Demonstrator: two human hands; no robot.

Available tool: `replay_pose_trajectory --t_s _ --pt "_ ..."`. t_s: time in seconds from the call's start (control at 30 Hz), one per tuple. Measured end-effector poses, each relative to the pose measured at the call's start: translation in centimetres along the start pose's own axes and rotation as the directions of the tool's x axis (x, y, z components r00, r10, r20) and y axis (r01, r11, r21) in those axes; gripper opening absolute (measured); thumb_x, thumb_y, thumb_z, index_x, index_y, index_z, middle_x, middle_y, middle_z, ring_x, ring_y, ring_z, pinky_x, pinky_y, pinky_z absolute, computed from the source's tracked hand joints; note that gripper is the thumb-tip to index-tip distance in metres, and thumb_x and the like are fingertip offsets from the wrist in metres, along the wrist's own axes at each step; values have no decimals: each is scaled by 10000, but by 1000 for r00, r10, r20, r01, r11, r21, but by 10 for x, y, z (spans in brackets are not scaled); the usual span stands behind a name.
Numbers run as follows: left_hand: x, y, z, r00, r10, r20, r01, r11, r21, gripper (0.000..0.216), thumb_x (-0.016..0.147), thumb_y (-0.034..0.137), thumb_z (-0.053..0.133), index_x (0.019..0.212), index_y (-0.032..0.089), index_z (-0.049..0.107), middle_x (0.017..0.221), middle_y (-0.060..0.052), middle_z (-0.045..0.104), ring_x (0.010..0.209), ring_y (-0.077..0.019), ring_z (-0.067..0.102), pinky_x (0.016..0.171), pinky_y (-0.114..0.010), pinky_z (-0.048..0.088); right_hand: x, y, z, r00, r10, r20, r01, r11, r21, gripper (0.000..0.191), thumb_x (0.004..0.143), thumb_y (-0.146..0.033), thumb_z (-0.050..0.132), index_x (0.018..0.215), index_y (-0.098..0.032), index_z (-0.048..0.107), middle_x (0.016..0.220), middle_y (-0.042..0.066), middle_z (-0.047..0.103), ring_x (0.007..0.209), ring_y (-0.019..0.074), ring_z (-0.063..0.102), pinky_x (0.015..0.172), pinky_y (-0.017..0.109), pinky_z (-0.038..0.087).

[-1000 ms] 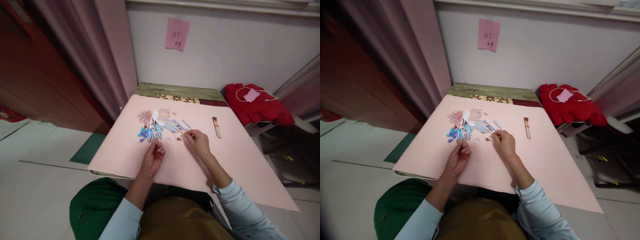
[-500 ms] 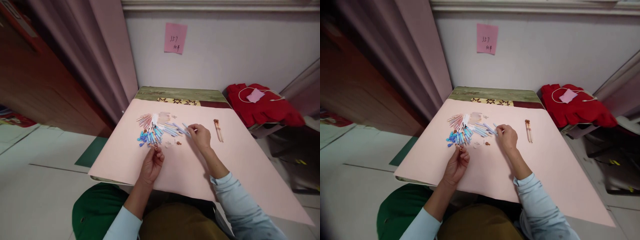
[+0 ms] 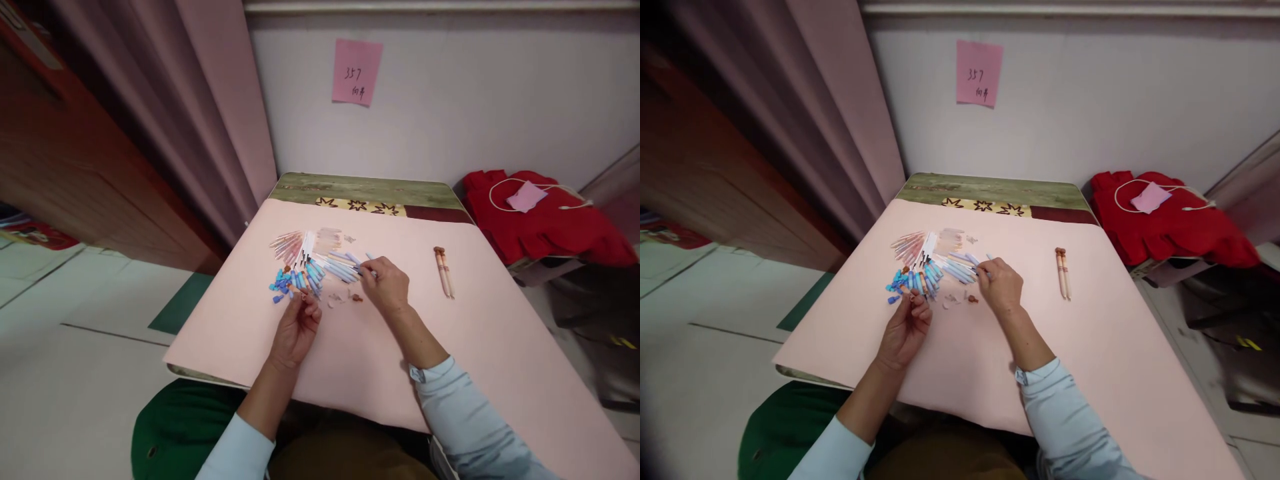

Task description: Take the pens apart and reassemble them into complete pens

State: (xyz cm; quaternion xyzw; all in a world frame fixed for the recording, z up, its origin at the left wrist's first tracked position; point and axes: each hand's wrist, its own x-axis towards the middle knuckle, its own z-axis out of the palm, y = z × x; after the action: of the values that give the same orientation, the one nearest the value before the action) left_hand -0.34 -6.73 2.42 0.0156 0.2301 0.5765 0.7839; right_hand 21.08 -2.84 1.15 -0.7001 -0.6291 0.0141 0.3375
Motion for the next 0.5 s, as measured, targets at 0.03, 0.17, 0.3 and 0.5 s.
replay_pose_trajectory --t_s 0.03,0.17,0.3,0.5 --pt "0 -1 0 1000 2 0 -2 1000 13 63 876 154 623 903 98 634 710 4 557 544 -40 491 519 -155 460 0 -2 2 999 -31 10 31 999 -20 230 920 -336 514 879 -267 730 923 2 671 828 136 585 630 256 308" --pt "2 -2 -1 1000 16 1 -16 998 59 80 852 171 657 892 105 639 715 3 570 542 -41 488 524 -163 467 4 -7 7 994 -75 84 83 992 -97 241 932 -322 500 864 -254 721 910 11 668 811 138 576 613 257 291" --pt "3 -3 -2 1000 26 10 -27 997 68 89 839 174 674 895 113 640 723 4 578 544 -41 498 528 -164 482 5 -7 8 991 -53 125 70 989 -134 243 940 -333 496 874 -252 715 896 14 658 790 137 571 598 260 277" --pt "2 -5 -1 999 41 17 -42 997 69 62 859 159 648 906 119 640 741 2 601 574 -42 553 568 -158 531 7 -10 10 986 -46 158 83 968 -236 267 960 -326 453 896 -226 692 910 38 641 765 145 558 573 276 246"
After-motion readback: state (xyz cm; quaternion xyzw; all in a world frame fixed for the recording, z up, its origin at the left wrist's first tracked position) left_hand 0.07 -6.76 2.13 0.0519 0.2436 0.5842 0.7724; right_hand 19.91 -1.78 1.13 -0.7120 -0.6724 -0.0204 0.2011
